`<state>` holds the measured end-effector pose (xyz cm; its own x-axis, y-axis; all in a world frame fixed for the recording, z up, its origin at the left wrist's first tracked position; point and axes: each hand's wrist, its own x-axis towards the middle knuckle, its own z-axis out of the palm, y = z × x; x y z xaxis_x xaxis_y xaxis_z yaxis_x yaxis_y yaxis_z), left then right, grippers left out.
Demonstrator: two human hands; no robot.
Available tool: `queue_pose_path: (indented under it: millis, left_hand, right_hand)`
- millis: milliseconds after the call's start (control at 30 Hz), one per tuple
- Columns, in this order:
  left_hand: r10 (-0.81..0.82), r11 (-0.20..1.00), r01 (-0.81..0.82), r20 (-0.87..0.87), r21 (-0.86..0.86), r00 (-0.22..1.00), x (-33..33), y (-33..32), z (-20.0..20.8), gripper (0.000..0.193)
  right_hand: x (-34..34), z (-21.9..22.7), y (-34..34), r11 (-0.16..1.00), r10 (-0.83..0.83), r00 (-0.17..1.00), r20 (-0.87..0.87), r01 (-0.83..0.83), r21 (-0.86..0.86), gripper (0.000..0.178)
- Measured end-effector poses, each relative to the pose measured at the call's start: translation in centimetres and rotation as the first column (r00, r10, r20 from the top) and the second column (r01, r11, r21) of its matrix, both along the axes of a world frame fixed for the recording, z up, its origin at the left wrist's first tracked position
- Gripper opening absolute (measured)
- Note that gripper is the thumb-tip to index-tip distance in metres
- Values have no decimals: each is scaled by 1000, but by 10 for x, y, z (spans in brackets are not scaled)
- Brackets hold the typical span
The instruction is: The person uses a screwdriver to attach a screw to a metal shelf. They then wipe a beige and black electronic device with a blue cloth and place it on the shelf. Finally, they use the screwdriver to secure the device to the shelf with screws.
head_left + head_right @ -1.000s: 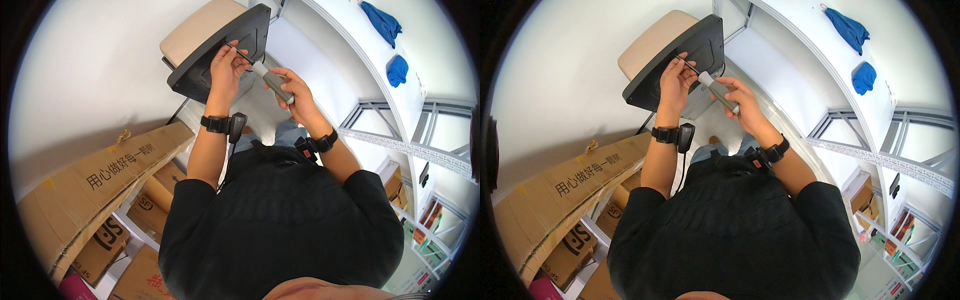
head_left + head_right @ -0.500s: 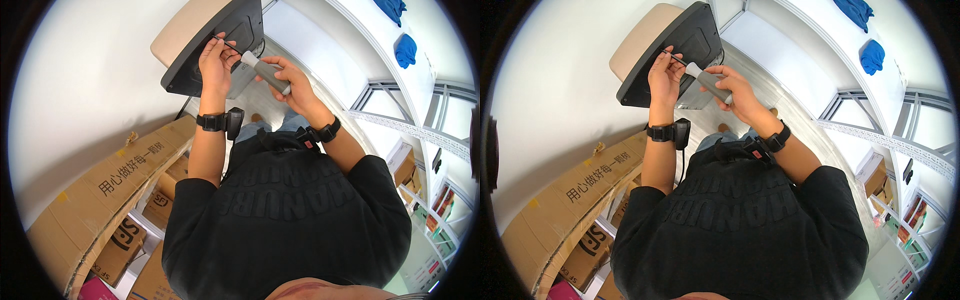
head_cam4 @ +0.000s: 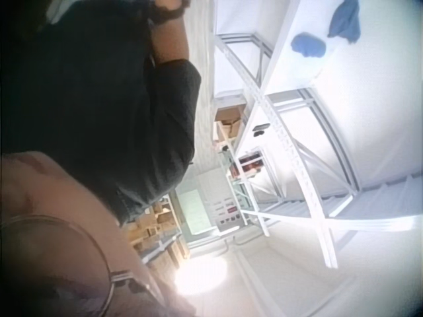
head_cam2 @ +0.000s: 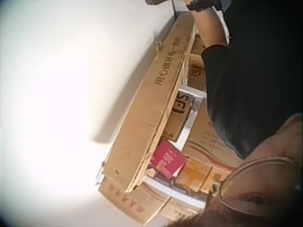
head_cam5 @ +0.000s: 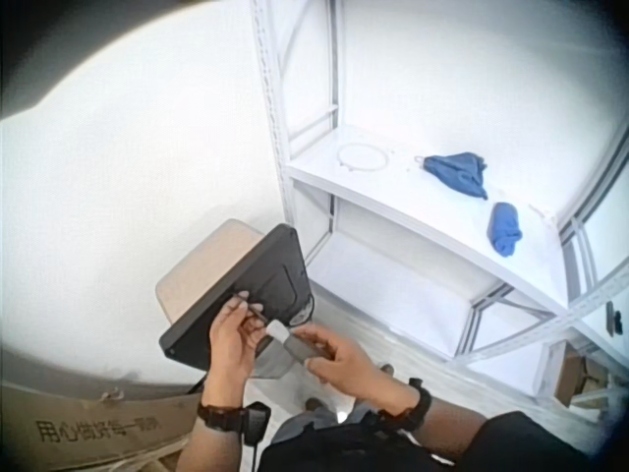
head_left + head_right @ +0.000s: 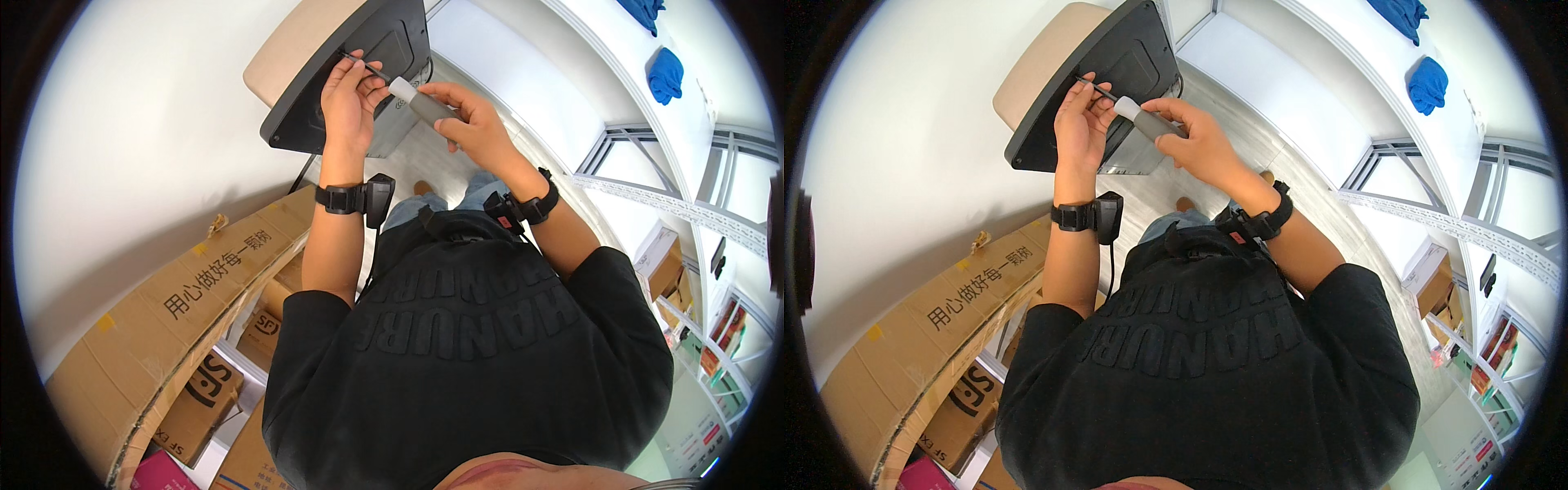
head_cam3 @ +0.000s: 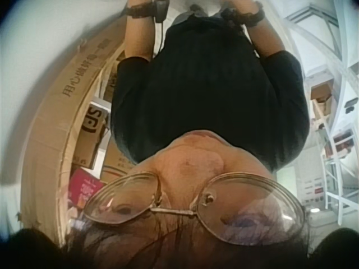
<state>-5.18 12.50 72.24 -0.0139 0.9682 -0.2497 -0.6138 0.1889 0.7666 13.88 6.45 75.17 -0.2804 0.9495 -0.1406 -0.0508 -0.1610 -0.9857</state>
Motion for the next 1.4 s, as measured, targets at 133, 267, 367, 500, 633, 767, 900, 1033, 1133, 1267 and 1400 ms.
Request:
queue_pose_path:
  millis: [133, 267, 367, 500, 633, 767, 900, 1033, 1133, 1267, 1400]
  left_hand:
    - [-30, 998, 24, -118, -54, 993, 2, 1, 1, 15]
    - [-65, 994, 37, -274, -107, 959, 4, 2, 5, 23]
    - [-109, 988, 64, -332, -143, 937, 1, 1, 13, 22]
    - [-122, 984, 88, -229, -155, 966, -5, 5, 7, 21]
    - [-111, 986, 77, -235, -150, 966, -2, 6, 6, 20]
    - [-100, 986, 69, -206, -153, 973, -1, 4, 7, 21]
    - [-105, 984, 71, -211, -163, 972, 0, 2, 3, 23]
    - [-96, 982, 58, -213, -177, 972, 2, -1, 3, 22]
    - [-101, 985, 71, -189, -157, 977, -2, -1, 1, 21]
    - [-118, 986, 93, -178, -140, 977, -4, -3, 2, 20]
    - [-149, 984, 122, -214, -133, 965, -4, -5, 3, 21]
  right_hand:
    - [2, 1, 0, 999, 29, 999, -14, -30, -35, 47]
    - [3, 0, 0, 1000, 26, 1000, -3, -26, -13, 49]
    - [2, -3, -4, 998, 24, 999, 47, -27, 54, 45]
    - [1, 4, -8, 969, -23, 974, -227, -35, -246, 49]
    - [0, 9, -9, 921, -62, 964, -260, -45, -386, 47]
    - [1, 0, -7, 976, 34, 999, -19, -37, -215, 44]
    - [-4, -7, -13, 926, -161, 908, 386, 4, 378, 46]
    - [-4, 1, -17, 958, -167, 903, 396, 53, 283, 48]
    - [-1, 5, -14, 973, -124, 992, -34, 115, -201, 47]
    - [6, 8, -2, 807, -105, 871, -481, -208, -552, 46]
    - [0, 1, -6, 902, -1, 964, -265, -113, -416, 45]
